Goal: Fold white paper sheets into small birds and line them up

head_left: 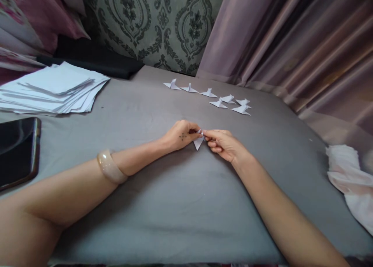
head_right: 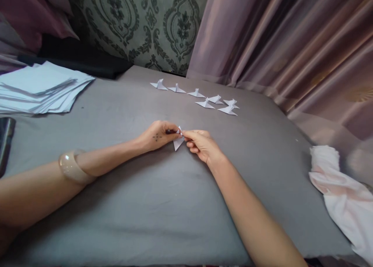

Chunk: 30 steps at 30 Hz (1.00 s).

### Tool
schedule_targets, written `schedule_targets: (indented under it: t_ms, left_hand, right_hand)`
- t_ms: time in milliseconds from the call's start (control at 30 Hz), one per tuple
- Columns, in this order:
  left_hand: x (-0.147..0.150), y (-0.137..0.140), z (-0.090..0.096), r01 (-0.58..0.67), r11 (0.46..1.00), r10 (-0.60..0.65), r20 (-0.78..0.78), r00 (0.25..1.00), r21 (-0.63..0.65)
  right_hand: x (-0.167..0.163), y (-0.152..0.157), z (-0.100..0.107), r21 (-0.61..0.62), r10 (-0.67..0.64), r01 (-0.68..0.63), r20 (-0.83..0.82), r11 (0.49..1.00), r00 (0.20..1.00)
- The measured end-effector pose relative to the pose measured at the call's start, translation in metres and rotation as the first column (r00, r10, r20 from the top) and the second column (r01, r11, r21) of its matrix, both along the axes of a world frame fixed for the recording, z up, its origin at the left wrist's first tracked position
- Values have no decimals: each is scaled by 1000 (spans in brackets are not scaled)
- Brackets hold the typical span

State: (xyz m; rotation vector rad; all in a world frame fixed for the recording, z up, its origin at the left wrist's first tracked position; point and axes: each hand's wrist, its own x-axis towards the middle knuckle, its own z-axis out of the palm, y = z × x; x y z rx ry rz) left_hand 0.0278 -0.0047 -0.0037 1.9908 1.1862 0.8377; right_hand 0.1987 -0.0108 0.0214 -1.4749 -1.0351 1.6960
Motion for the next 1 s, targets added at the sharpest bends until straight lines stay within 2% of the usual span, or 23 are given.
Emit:
schedule_targets:
  t_ms: [700, 1000]
  left_hand:
    - [-3, 1, -1, 68, 997, -68, -2, 998, 26]
    - [-2, -1, 0, 30, 999, -29, 27, 999, -12]
  right_hand:
    - [1, -1, -2, 43, -37, 30, 151, 999, 988]
    - [1, 2, -6, 75, -19, 8, 151, 997, 988]
